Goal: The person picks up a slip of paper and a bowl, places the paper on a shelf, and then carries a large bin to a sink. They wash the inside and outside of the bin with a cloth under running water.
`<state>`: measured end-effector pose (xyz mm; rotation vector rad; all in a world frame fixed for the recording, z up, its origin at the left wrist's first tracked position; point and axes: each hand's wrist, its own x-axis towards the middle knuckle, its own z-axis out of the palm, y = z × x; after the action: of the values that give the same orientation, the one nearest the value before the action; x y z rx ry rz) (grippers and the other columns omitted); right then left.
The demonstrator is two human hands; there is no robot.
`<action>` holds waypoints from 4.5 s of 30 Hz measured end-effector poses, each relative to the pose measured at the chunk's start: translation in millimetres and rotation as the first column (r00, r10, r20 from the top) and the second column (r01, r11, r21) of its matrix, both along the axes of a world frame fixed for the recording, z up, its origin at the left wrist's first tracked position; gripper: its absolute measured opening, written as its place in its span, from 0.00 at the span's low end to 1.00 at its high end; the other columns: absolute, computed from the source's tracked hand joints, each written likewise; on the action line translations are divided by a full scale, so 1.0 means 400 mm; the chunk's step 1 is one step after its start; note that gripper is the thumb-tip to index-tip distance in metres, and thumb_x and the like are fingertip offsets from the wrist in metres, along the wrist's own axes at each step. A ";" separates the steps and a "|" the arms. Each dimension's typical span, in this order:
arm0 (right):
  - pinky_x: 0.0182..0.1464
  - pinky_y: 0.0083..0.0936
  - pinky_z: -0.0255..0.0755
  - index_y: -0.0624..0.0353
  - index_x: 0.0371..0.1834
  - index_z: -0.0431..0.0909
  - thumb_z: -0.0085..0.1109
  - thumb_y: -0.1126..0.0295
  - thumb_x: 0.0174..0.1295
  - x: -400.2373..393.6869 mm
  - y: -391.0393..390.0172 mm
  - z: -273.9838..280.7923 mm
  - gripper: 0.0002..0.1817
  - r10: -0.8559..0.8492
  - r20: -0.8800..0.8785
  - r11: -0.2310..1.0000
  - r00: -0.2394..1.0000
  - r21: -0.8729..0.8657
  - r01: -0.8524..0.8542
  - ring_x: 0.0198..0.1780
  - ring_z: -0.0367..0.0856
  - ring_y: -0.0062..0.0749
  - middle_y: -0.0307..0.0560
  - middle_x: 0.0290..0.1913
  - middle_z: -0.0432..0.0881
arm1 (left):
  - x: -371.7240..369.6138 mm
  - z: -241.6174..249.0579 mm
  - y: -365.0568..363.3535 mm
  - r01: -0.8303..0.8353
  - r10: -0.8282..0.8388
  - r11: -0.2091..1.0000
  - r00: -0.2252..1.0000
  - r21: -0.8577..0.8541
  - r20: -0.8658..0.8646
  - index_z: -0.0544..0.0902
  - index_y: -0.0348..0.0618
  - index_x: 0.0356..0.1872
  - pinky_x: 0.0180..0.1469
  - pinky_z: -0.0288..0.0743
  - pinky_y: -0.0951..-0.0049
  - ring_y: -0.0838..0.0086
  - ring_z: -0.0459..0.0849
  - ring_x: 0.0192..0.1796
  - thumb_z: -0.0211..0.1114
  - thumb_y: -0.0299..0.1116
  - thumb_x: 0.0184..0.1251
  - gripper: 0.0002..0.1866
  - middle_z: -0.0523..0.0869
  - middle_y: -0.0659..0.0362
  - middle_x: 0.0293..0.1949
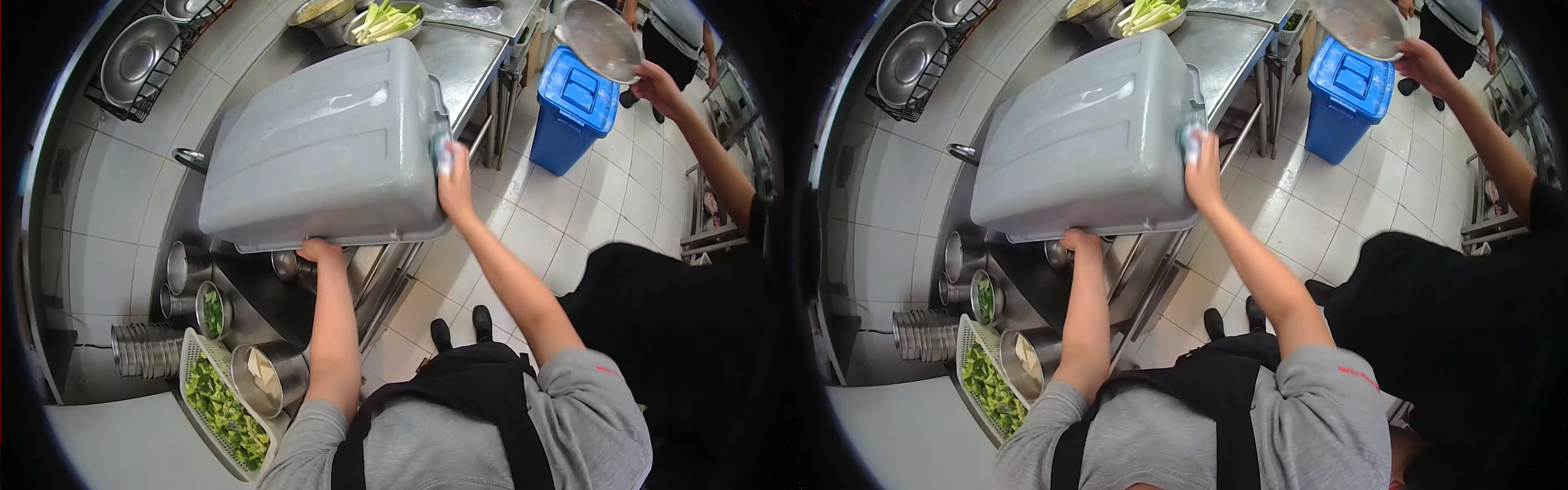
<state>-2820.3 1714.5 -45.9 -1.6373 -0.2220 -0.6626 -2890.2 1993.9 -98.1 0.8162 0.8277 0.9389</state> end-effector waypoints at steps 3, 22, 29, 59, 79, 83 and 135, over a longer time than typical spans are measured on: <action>0.53 0.35 0.62 0.66 0.46 0.65 0.41 0.82 0.49 -0.164 0.005 0.007 0.18 0.018 -0.083 1.000 0.996 0.011 -0.018 0.48 0.68 0.53 0.59 0.43 0.68 | -0.009 -0.020 0.056 0.079 -0.073 0.995 0.993 -0.066 0.088 0.66 0.39 0.57 0.50 0.73 0.55 0.58 0.76 0.49 0.45 0.33 0.64 0.20 0.73 0.51 0.54; 0.46 0.35 0.66 0.53 0.45 0.75 0.54 0.77 0.44 -0.290 -0.008 0.023 0.20 0.317 0.171 0.552 0.933 -0.833 -0.034 0.46 0.70 0.40 0.46 0.43 0.74 | 0.022 0.062 -0.020 -0.090 0.088 0.993 0.996 -0.082 -0.032 0.53 0.36 0.62 0.55 0.70 0.61 0.57 0.72 0.55 0.33 0.27 0.66 0.22 0.66 0.46 0.59; 0.40 0.32 0.72 0.57 0.40 0.75 0.52 0.80 0.43 -0.285 0.061 0.055 0.17 0.223 -0.040 0.369 0.974 -0.921 -0.123 0.41 0.76 0.44 0.50 0.42 0.75 | 0.032 0.095 -0.068 -0.118 0.126 0.979 0.991 -0.168 0.036 0.56 0.38 0.58 0.54 0.72 0.61 0.58 0.73 0.55 0.31 0.27 0.68 0.19 0.67 0.47 0.58; 0.60 0.41 0.55 0.59 0.51 0.69 0.50 0.76 0.53 -0.169 0.168 0.199 0.19 0.156 0.452 0.930 0.878 -0.367 0.023 0.57 0.64 0.51 0.55 0.54 0.70 | -0.066 0.081 -0.045 0.218 -0.222 0.973 0.973 0.075 0.057 0.43 0.51 0.68 0.59 0.65 0.61 0.60 0.67 0.60 0.37 0.32 0.70 0.27 0.60 0.51 0.64; 0.47 0.40 0.69 0.68 0.39 0.67 0.48 0.79 0.47 0.083 0.011 0.053 0.13 0.116 -0.399 0.739 0.909 -0.577 -0.348 0.46 0.75 0.58 0.67 0.39 0.76 | -0.044 0.009 -0.028 0.197 -0.186 0.972 0.978 0.127 -0.094 0.49 0.55 0.67 0.63 0.62 0.61 0.63 0.64 0.63 0.36 0.27 0.68 0.26 0.59 0.57 0.65; 0.50 0.33 0.70 0.70 0.48 0.70 0.45 0.77 0.51 0.123 -0.032 0.045 0.19 0.369 -0.419 0.915 0.830 0.009 -0.402 0.47 0.78 0.44 0.60 0.40 0.79 | -0.047 0.033 -0.022 0.201 -0.199 0.962 0.980 0.187 -0.029 0.51 0.51 0.66 0.61 0.64 0.61 0.63 0.66 0.61 0.38 0.27 0.69 0.24 0.61 0.56 0.64; 0.49 0.45 0.66 0.77 0.38 0.63 0.44 0.80 0.48 -0.161 0.099 0.043 0.14 0.043 -0.376 0.927 0.926 -0.332 -0.177 0.44 0.70 0.67 0.75 0.41 0.71 | -0.004 0.066 -0.133 0.038 -0.012 0.992 0.978 0.123 -0.206 0.50 0.39 0.65 0.58 0.68 0.62 0.57 0.71 0.57 0.32 0.26 0.66 0.24 0.63 0.46 0.61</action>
<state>-2884.7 1753.9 -28.7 -2.0511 -0.1717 -0.2255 -2891.8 1940.8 -71.8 1.0444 0.9403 0.9016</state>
